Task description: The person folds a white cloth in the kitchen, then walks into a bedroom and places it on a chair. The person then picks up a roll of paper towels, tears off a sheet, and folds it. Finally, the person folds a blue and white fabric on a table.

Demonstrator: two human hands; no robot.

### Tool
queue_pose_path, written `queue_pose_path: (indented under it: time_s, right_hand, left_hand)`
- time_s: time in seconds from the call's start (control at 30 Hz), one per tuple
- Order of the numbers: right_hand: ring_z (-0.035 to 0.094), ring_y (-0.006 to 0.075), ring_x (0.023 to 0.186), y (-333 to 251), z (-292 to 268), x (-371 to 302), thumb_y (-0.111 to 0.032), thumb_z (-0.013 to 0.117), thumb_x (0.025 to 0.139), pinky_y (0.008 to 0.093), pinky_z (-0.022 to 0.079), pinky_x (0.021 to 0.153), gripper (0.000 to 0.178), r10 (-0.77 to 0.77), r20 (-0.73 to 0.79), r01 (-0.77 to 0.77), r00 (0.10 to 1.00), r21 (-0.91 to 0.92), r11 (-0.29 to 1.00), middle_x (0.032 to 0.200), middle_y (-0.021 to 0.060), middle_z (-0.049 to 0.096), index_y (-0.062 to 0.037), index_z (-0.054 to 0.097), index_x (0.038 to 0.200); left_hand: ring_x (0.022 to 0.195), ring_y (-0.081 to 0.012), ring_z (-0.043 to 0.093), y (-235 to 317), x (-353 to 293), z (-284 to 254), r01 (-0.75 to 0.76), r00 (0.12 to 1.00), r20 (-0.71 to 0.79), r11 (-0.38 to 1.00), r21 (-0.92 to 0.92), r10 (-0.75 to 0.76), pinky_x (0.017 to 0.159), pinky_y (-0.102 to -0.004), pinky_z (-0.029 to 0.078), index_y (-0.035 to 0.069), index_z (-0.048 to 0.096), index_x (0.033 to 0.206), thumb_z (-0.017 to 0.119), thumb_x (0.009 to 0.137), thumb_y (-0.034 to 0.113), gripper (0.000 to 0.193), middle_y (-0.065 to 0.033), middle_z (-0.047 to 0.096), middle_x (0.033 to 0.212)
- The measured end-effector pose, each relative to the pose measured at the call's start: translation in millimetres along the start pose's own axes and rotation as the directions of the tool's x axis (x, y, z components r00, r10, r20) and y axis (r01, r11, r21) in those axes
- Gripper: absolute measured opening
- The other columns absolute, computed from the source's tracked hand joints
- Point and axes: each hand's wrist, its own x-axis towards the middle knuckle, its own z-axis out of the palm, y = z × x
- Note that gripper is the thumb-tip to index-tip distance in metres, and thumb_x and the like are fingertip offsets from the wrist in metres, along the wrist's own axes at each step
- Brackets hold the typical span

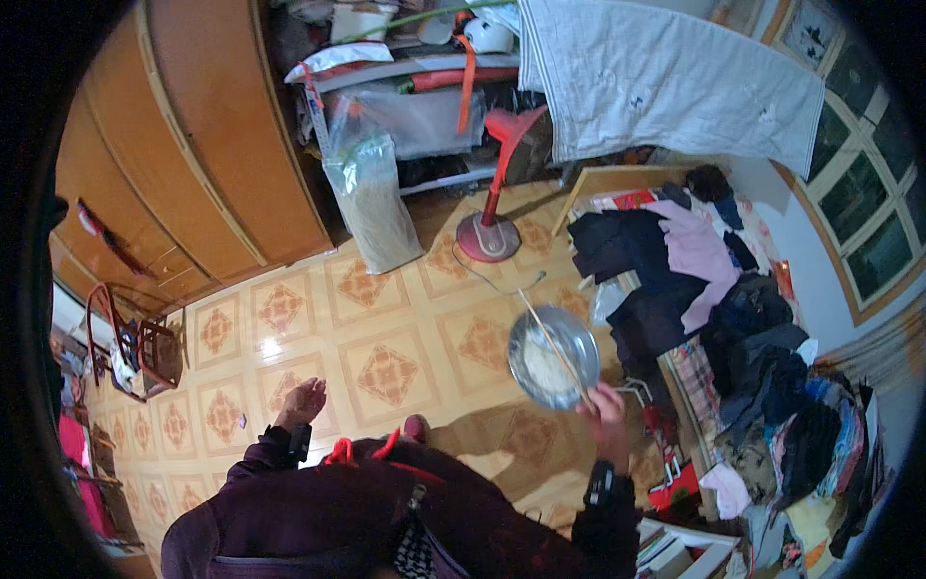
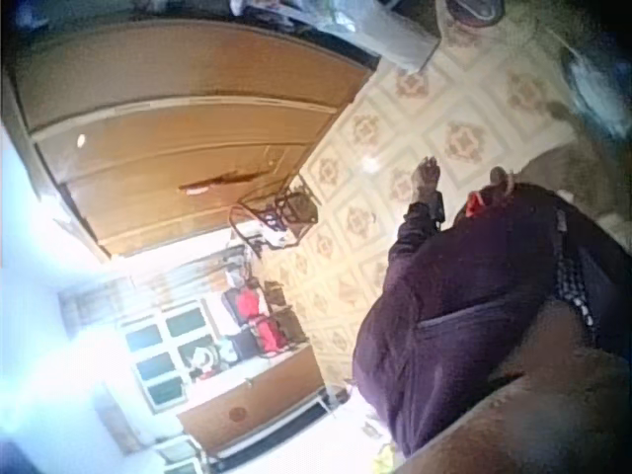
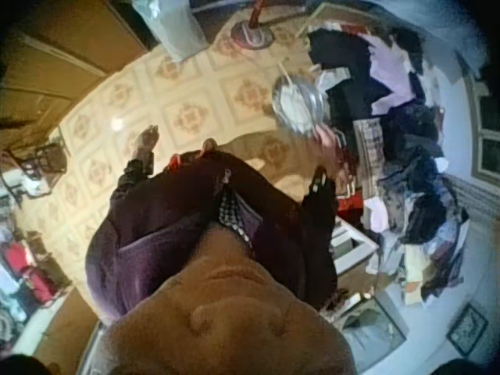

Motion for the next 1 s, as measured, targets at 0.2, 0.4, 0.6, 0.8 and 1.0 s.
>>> queue_pose_path:
  time_s: [0.2, 0.4, 0.6, 0.8, 1.0]
  right_hand:
    - [0.059, 0.0197, 0.069, -13, 107, 98, -0.011, 0.059, 0.078, 0.0319, 0.051, 0.059, 0.024, 0.136, 0.126, -0.148, 0.983, 0.087, 0.985, 0.086, 0.0100, 0.059, -0.0010, 0.052, 0.098]
    - [0.059, 0.0198, 0.071, -35, 199, 178, -0.008, 0.057, 0.078, 0.0315, 0.051, 0.057, 0.020, 0.138, 0.230, -0.159, 0.963, 0.075, 0.984, 0.086, 0.0103, 0.059, -0.0001, 0.051, 0.096]
    - [0.059, 0.0198, 0.070, -63, 286, 293, -0.006, 0.056, 0.078, 0.0312, 0.051, 0.057, 0.017, 0.085, 0.321, -0.103, 0.943, 0.040, 0.994, 0.083, 0.0102, 0.059, 0.0008, 0.053, 0.093]
    - [0.057, 0.0167, 0.072, -107, 390, 418, -0.008, 0.056, 0.078, 0.0305, 0.050, 0.060, 0.011, 0.022, 0.421, -0.061, 0.907, 0.078, 0.995, 0.083, 0.0065, 0.059, -0.0034, 0.056, 0.089]
    - [0.056, 0.0161, 0.073, -142, 486, 515, -0.007, 0.054, 0.079, 0.0298, 0.050, 0.063, 0.009, -0.068, 0.476, -0.001, 0.877, 0.143, 0.990, 0.084, 0.0059, 0.058, -0.0032, 0.055, 0.087]
  left_hand:
    - [0.078, -0.0126, 0.057, 72, 26, 17, -0.111, 0.993, 0.030, 0.994, 0.011, 0.111, 0.072, -0.0262, 0.046, 0.009, 0.053, 0.090, 0.051, 0.085, 0.018, 0.010, -0.0033, 0.060, 0.087]
    - [0.075, -0.0136, 0.056, 100, 58, 25, -0.139, 0.990, -0.011, 0.986, -0.089, 0.138, 0.072, -0.0269, 0.045, 0.009, 0.052, 0.088, 0.052, 0.084, 0.019, 0.010, -0.0039, 0.059, 0.084]
    - [0.076, -0.0140, 0.056, 133, 103, 41, -0.136, 0.991, -0.022, 0.963, -0.231, 0.135, 0.071, -0.0277, 0.046, 0.009, 0.052, 0.087, 0.048, 0.085, 0.016, 0.008, -0.0034, 0.059, 0.085]
    - [0.065, -0.0154, 0.055, 182, 143, 67, -0.233, 0.972, -0.063, 0.915, -0.330, 0.225, 0.064, -0.0251, 0.046, 0.007, 0.052, 0.082, 0.044, 0.088, 0.020, 0.016, -0.0033, 0.056, 0.075]
    - [0.066, -0.0124, 0.056, 203, 168, 74, -0.303, 0.942, 0.047, 0.900, -0.314, 0.333, 0.065, -0.0251, 0.048, 0.007, 0.052, 0.084, 0.044, 0.088, 0.020, 0.015, -0.0006, 0.058, 0.075]
